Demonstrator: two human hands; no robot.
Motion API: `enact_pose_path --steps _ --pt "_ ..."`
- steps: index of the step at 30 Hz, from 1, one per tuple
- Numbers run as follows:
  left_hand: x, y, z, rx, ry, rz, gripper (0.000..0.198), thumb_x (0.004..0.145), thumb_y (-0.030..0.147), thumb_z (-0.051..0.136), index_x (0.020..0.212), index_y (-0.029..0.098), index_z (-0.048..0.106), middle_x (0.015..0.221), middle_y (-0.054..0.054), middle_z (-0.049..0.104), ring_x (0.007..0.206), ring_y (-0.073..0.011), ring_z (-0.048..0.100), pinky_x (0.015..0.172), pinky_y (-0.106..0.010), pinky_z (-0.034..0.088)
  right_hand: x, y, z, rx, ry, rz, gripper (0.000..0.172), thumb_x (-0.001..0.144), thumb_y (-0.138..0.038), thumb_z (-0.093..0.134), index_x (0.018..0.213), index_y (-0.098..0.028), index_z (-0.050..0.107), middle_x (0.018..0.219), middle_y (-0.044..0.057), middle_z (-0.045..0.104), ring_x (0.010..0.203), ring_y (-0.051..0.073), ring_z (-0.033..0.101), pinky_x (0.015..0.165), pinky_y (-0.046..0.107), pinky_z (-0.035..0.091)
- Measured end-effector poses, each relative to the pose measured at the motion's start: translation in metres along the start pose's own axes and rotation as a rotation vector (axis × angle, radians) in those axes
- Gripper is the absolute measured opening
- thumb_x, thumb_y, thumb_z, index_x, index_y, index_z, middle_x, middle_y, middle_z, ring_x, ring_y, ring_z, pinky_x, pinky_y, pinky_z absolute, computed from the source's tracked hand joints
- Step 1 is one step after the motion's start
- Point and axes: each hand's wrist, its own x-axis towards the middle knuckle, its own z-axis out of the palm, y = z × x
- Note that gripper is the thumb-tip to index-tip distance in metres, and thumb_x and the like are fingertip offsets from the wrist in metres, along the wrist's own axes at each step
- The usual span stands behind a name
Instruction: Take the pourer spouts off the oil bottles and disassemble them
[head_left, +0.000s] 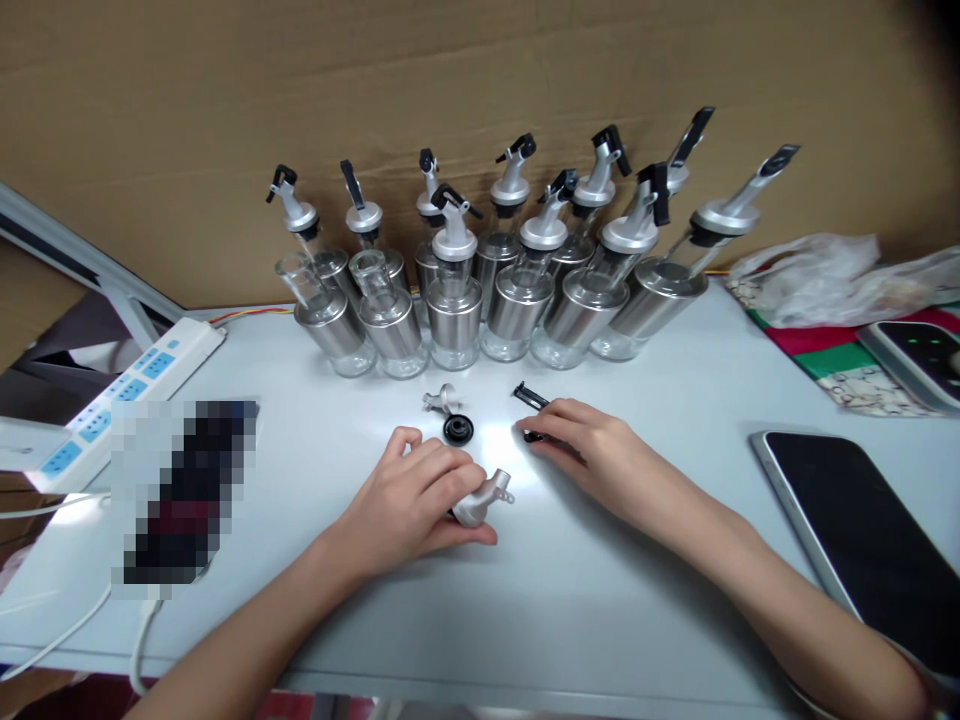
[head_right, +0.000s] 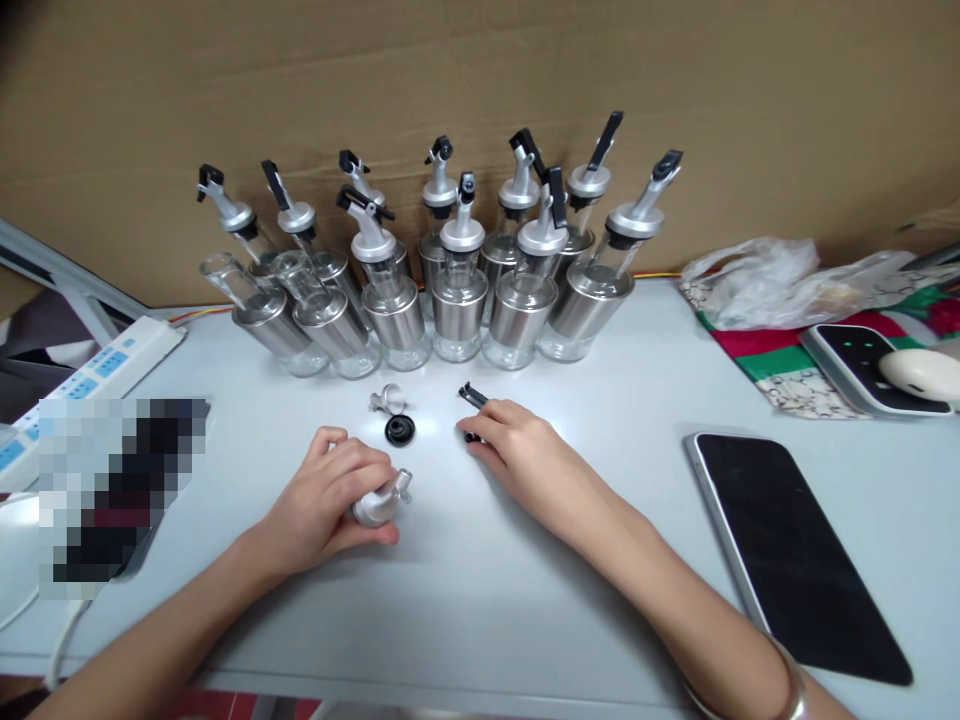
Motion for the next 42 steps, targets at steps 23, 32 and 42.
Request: enact_pose_path --steps 23,32,42 --pt "-0.001 -0.001 0.001 -0.025 -0.002 -0.009 0.034 0.097 0.047 0.034 0.097 0.016 0.048 0.082 -0.002 0.066 0.071 -0.0126 0.057 0.073 -0.029 0.031 -0.001 0.009 -0.005 0.004 -0.033 0.049 0.02 0.09 -0.015 0.047 0.089 -0.018 0.067 0.091 0.008 0.064 0.082 0.021 0.063 0.075 0.034 0.051" --pt "-0.002 -0.001 0.0 -0.034 -0.007 -0.013 0.034 0.097 0.047 0.033 0.098 0.016 0.048 0.083 -0.003 0.066 0.07 -0.0131 0.057 0.073 -0.03 0.031 -0.004 0.014 -0.009 0.038 -0.017 0.049 0.021 0.085 -0.013 0.05 0.097 -0.019 0.066 0.094 0.007 0.064 0.079 0.02 0.065 0.072 0.033 0.052" --pt "-0.003 -0.002 0.001 -0.047 -0.02 -0.028 0.031 0.096 0.046 0.041 0.1 0.017 0.05 0.083 -0.002 0.067 0.07 -0.0137 0.058 0.073 -0.03 0.031 -0.004 0.016 -0.003 0.032 -0.008 0.007 0.027 0.088 -0.009 0.043 0.098 -0.019 0.065 0.097 0.008 0.064 0.084 0.02 0.065 0.074 0.032 0.051"
